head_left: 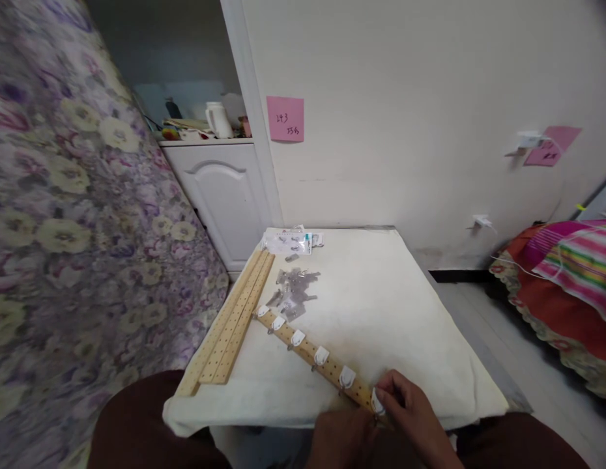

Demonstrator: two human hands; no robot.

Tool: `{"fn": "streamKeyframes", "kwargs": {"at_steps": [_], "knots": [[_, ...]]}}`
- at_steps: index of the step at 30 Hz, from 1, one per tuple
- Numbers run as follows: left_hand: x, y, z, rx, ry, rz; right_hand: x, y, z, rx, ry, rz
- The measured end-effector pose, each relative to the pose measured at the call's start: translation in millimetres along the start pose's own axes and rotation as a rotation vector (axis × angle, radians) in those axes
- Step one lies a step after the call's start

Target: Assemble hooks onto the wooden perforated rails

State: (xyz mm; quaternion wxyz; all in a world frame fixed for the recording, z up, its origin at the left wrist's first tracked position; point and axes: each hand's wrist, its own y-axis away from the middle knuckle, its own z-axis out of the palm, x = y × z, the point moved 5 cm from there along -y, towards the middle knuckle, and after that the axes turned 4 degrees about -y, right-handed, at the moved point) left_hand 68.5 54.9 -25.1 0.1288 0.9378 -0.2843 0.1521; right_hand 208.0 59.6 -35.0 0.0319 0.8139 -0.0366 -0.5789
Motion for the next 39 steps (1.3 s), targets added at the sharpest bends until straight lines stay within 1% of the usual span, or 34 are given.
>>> {"fn": "streamKeyframes", "kwargs": {"at_steps": [4, 8, 10, 14, 18, 20, 26, 28, 31, 34, 39], "knots": [[-0.6, -0.2, 3.8, 0.030, -0.035, 0.043, 3.2, -0.8, 1.5, 0.009, 0.048, -0.009], [-0.2, -0.5, 8.6, -0.018, -0.092, 0.039, -0.9, 0.0, 1.4, 0.030, 0.089, -0.021], [1.0, -0.6, 9.0, -0.019, -0.112, 0.046, -3.1, 0.9, 0.5, 0.045, 0.113, -0.016], [1.3, -1.0, 10.6, 0.033, -0.129, 0.063, -4.3, 2.3, -0.6, 0.043, 0.147, -0.007], [-0.9, -1.6, 15.7, 0.101, -0.079, 0.099, -0.4, 2.0, -0.8, 0.028, 0.145, 0.001], [-2.1, -2.1, 17.7, 0.112, -0.077, 0.109, 1.6, 1.7, -1.1, 0.033, 0.156, -0.004], [-0.6, -4.6, 17.6, 0.049, -0.123, 0.121, -0.2, 3.2, -1.6, 0.034, 0.161, -0.001], [0.3, -5.2, 15.8, 0.046, -0.123, 0.117, -3.0, 4.8, -2.0, 0.033, 0.165, 0.003], [2.8, -5.0, 14.6, 0.051, -0.111, 0.147, -4.2, 7.3, -2.7, 0.042, 0.180, 0.003], [3.1, -4.6, 15.5, 0.054, -0.087, 0.163, 0.1, 8.4, -2.5, 0.043, 0.170, -0.002], [0.2, -6.6, 17.9, 0.013, -0.078, 0.126, 9.1, 8.0, -0.6, 0.025, 0.148, 0.012]]}}
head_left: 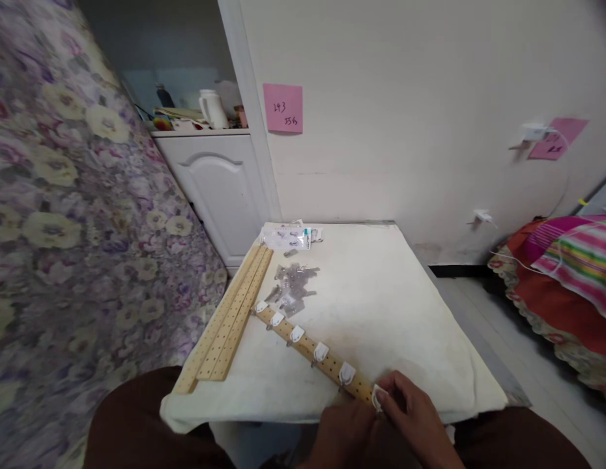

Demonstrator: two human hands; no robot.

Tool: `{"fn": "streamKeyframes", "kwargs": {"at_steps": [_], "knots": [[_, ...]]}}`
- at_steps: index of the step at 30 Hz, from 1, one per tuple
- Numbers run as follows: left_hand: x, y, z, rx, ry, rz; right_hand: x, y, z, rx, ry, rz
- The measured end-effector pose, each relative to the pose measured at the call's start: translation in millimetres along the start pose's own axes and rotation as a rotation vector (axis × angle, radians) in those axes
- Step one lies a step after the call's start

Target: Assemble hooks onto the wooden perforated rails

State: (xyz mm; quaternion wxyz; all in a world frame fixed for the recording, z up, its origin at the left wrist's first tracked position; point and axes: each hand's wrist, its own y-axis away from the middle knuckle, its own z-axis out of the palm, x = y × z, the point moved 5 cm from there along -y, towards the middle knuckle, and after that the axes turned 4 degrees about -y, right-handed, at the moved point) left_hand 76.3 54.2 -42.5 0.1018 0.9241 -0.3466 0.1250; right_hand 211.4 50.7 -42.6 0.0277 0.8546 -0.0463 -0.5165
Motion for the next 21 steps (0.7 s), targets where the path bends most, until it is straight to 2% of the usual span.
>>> {"fn": "streamKeyframes", "kwargs": {"at_steps": [4, 10, 16, 21], "knots": [[0.6, -0.3, -3.1, 0.004, 0.001, -0.003, -0.4, -0.3, 0.1, 0.012, -0.018, 0.005], [1.7, 2.2, -5.8, 0.130, 0.050, 0.059, 1.4, -2.0, -0.1, 0.012, -0.037, 0.031], [1.1, 2.3, -2.4, 0.114, 0.047, 0.067, 5.4, -3.4, 0.9, 0.002, -0.064, 0.055], [-0.4, 2.2, 0.1, 0.219, 0.006, 0.098, -0.4, -1.0, -1.0, 0.021, 0.008, 0.056]]}}
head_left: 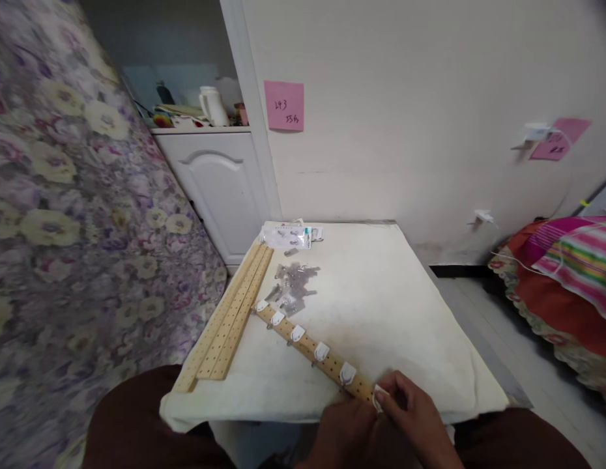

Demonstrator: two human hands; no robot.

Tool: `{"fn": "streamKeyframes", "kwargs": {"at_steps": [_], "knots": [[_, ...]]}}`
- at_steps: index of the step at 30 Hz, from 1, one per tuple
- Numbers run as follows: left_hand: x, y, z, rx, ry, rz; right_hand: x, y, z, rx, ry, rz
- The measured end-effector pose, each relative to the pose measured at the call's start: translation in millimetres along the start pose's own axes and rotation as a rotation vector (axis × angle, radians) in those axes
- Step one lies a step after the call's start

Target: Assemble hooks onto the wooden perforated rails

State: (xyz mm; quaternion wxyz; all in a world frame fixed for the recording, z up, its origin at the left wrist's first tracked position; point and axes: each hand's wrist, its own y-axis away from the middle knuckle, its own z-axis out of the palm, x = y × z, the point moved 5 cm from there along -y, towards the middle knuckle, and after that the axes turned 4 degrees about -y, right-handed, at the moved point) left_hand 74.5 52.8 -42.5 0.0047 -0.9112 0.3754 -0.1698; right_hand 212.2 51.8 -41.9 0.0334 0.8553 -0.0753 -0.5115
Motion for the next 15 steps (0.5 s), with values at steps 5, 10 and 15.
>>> {"fn": "streamKeyframes", "kwargs": {"at_steps": [5, 10, 15], "knots": [[-3.6, 1.2, 7.9, 0.052, -0.021, 0.024, -6.2, 6.7, -2.6, 0.038, 0.170, 0.055], [-2.3, 1.6, 2.9, 0.117, -0.015, 0.044, -9.4, 6.8, -5.6, 0.044, 0.287, 0.106], [2.3, -0.1, -4.8, 0.245, -0.036, 0.088, -7.5, 0.1, -6.4, -0.021, 0.278, 0.095]]}}
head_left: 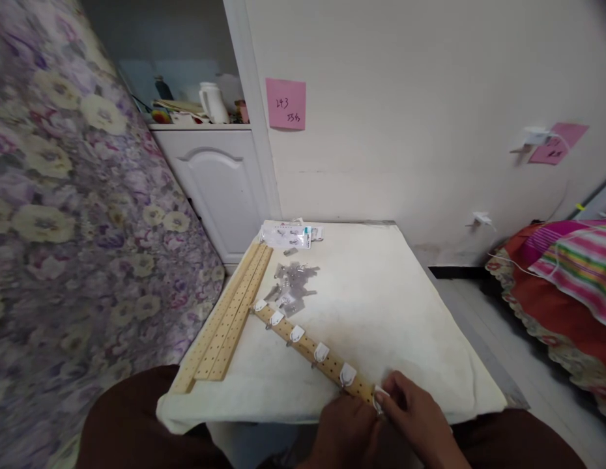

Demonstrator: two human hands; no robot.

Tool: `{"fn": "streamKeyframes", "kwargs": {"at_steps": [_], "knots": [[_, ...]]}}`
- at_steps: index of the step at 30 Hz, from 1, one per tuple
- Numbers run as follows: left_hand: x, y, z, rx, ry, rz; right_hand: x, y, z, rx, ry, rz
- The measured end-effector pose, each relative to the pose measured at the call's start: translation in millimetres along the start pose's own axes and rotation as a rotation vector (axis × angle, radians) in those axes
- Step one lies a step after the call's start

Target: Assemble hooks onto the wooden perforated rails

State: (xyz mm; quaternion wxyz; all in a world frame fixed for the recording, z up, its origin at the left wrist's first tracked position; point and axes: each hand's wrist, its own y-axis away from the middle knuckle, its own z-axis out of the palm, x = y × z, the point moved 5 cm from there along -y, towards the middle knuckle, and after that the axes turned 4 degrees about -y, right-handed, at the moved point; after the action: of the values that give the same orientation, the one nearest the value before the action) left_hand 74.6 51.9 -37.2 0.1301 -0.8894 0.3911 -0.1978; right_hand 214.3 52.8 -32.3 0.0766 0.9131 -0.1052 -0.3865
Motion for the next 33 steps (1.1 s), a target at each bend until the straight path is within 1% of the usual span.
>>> {"fn": "streamKeyframes", "kwargs": {"at_steps": [3, 6, 10, 18, 21, 25, 30, 33], "knots": [[1.4, -3.2, -6.7, 0.115, 0.010, 0.030, 1.7, -2.6, 0.8, -0.027, -0.014, -0.008], [2.0, -5.2, -12.1, 0.194, 0.033, 0.053, 3.0, -3.7, 1.3, -0.040, -0.023, 0.002], [1.4, -4.6, -12.0, 0.227, 0.033, 0.048, 3.1, -4.4, 1.0, -0.053, -0.038, 0.010], [1.7, -1.9, -9.6, 0.253, 0.006, 0.057, 2.4, -4.6, 1.3, -0.027, -0.048, -0.011], [1.6, -4.4, -8.6, 0.248, -0.010, 0.038, 2.5, -6.0, -0.1, -0.008, -0.030, -0.005], [2.6, -13.7, -7.8, 0.200, -0.039, 0.009, -0.1, -12.6, -8.8, 0.030, 0.005, 0.007], [2.4, -28.6, -4.4, 0.098, -0.058, -0.060, -3.1, -25.6, -20.3, 0.048, 0.022, -0.003], [2.6, -34.1, 0.4, 0.048, -0.076, -0.059, -2.0, -30.5, -22.5, 0.042, -0.008, -0.027]]}}
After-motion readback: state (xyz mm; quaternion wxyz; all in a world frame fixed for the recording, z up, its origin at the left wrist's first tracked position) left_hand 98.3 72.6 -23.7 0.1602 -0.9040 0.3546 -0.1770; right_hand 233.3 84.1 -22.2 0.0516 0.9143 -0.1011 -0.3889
